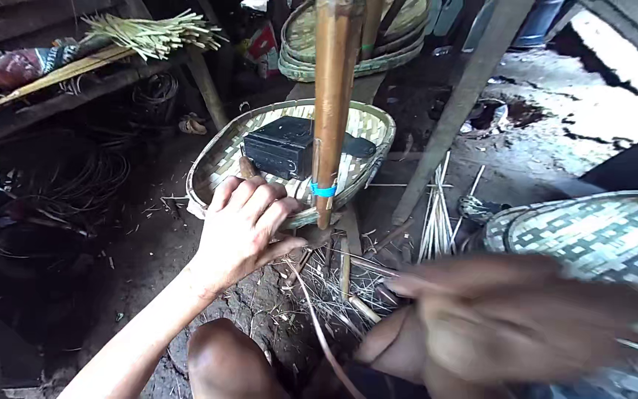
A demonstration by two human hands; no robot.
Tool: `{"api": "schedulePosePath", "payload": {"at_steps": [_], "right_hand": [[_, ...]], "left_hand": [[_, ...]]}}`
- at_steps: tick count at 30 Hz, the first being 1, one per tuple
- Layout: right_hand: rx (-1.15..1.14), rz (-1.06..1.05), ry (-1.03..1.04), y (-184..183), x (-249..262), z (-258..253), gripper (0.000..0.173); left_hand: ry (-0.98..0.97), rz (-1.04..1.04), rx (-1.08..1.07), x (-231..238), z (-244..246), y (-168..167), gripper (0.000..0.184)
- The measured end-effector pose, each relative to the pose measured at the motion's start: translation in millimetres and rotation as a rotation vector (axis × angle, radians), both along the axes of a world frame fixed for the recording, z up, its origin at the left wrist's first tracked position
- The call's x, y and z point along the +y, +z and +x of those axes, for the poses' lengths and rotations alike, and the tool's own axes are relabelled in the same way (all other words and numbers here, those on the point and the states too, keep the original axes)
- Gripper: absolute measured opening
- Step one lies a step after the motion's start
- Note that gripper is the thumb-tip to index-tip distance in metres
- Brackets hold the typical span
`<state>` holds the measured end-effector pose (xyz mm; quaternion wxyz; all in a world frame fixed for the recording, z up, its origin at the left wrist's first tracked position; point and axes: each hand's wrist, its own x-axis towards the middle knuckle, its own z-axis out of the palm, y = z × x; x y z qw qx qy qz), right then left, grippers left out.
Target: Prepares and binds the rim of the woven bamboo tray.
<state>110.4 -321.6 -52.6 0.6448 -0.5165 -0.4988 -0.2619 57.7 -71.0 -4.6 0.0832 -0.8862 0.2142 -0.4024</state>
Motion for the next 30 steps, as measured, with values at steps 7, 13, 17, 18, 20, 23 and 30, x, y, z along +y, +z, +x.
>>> {"api": "schedulePosePath", "payload": {"at_steps": [7, 13, 17, 18, 20, 23, 30], "right_hand": [[-0.073, -0.012, -0.064, -41, 62, 5, 0.009], [-0.095, 0.009, -0.073, -36, 76, 14, 0.009], [-0.215, -0.019, -0.192, -30, 79, 21, 0.011], [-0.257, -0.042, -0.252, -29, 78, 22, 0.009], [-0.332, -0.128, -0.435, -24, 77, 21, 0.006], [-0.198, -0.248, -0.431, -14, 66, 18, 0.007], [-0.055, -0.338, -0.243, 0, 46, 62, 0.073]], "left_hand": [[0.061, -0.165, 0.274, -3, -1, 7, 0.051], [0.094, -0.181, 0.381, -5, -2, 13, 0.042], [0.03, -0.366, 0.749, 3, -4, 38, 0.043], [-0.018, -0.48, 0.913, 7, 0, 51, 0.037], [-0.071, -0.759, 1.185, 9, 12, 75, 0.018], [0.037, -1.075, 1.431, 5, 35, 85, 0.016], [0.134, -0.007, 0.578, 46, 33, 99, 0.016]]}}
